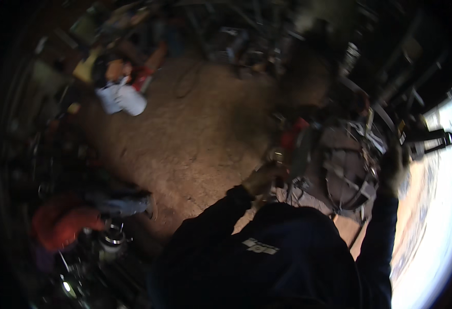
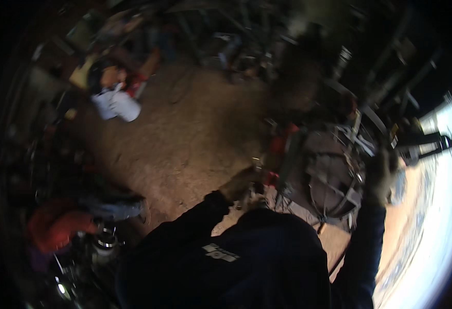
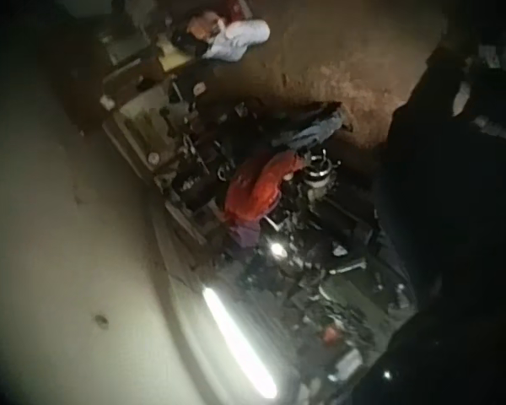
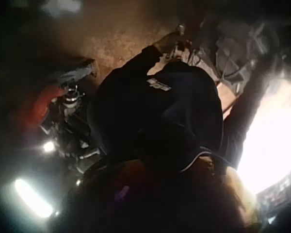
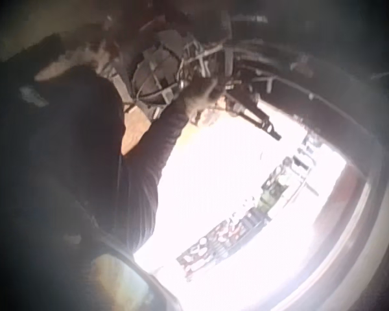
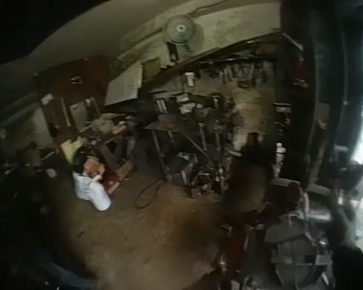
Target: The person uses a wrench to tighten bolts on a metal jig, then positions a curved metal rod onto the assembly and welds it in place using a welding torch before tapping the joint with a hammer.
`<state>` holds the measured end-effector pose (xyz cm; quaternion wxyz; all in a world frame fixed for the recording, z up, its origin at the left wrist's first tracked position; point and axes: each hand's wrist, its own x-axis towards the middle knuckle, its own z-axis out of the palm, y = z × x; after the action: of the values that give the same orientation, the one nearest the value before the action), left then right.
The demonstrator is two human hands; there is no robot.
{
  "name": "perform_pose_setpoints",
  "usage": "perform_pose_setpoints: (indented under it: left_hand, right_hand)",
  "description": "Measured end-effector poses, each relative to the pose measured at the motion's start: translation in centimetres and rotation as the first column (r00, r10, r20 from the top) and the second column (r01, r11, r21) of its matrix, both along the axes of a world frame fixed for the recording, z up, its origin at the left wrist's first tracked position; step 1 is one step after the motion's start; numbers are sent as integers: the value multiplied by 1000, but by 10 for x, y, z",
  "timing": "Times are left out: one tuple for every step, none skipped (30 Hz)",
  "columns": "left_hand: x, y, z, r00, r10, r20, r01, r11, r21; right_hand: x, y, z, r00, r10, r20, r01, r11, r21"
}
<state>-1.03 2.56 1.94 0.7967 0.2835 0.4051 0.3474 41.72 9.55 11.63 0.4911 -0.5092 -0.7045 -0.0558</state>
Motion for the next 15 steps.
perform_pose_setpoints:
  left_hand:
    - [11,7,6,999,-43,20,43,999,-29]
    - [16,9,1,985,-75,156,77,997,-5]
    - [20,10,-2,964,-106,245,106,994,11]
    - [24,10,3,932,-139,334,138,990,28]
    - [30,11,9,915,-166,368,162,986,43]
    - [35,9,20,892,-195,408,188,980,58]
    - [41,7,28,886,-212,413,208,977,55]
    - [44,6,37,880,-230,417,230,972,51]
    - [47,6,47,874,-248,417,249,967,54]
    - [53,5,53,862,-247,443,262,965,28]
    - [58,4,59,850,-245,467,275,961,4]
    - [67,-1,60,830,-221,513,287,957,-53]
    - [77,2,50,822,-257,508,294,956,9]
    - [88,9,23,829,-298,474,264,954,138]
    - [97,16,-10,850,-314,423,199,935,295]
  right_hand:
    - [5,-6,-2,921,114,-372,-154,985,-79]
    - [7,-9,-7,675,175,-717,-284,958,-33]
    - [0,-13,-4,469,253,-846,-439,898,25]
    - [-9,-17,3,229,273,-934,-547,830,108]
    - [-11,-19,1,227,315,-922,-631,769,107]
    - [-14,-20,2,228,354,-907,-706,702,97]
    - [-16,-22,8,229,385,-894,-761,644,83]
    - [-21,-26,14,225,416,-881,-810,583,68]
    - [-28,-29,22,217,452,-865,-855,516,55]
    - [-36,-37,29,267,437,-859,-830,557,26]
    - [-46,-46,36,314,420,-852,-803,596,-2]
    - [-65,-60,49,386,428,-817,-775,631,-36]
    - [-78,-76,60,465,425,-777,-735,674,-71]
    - [-83,-93,65,627,355,-694,-642,740,-202]
    - [-101,-94,79,685,472,-555,-682,685,-258]
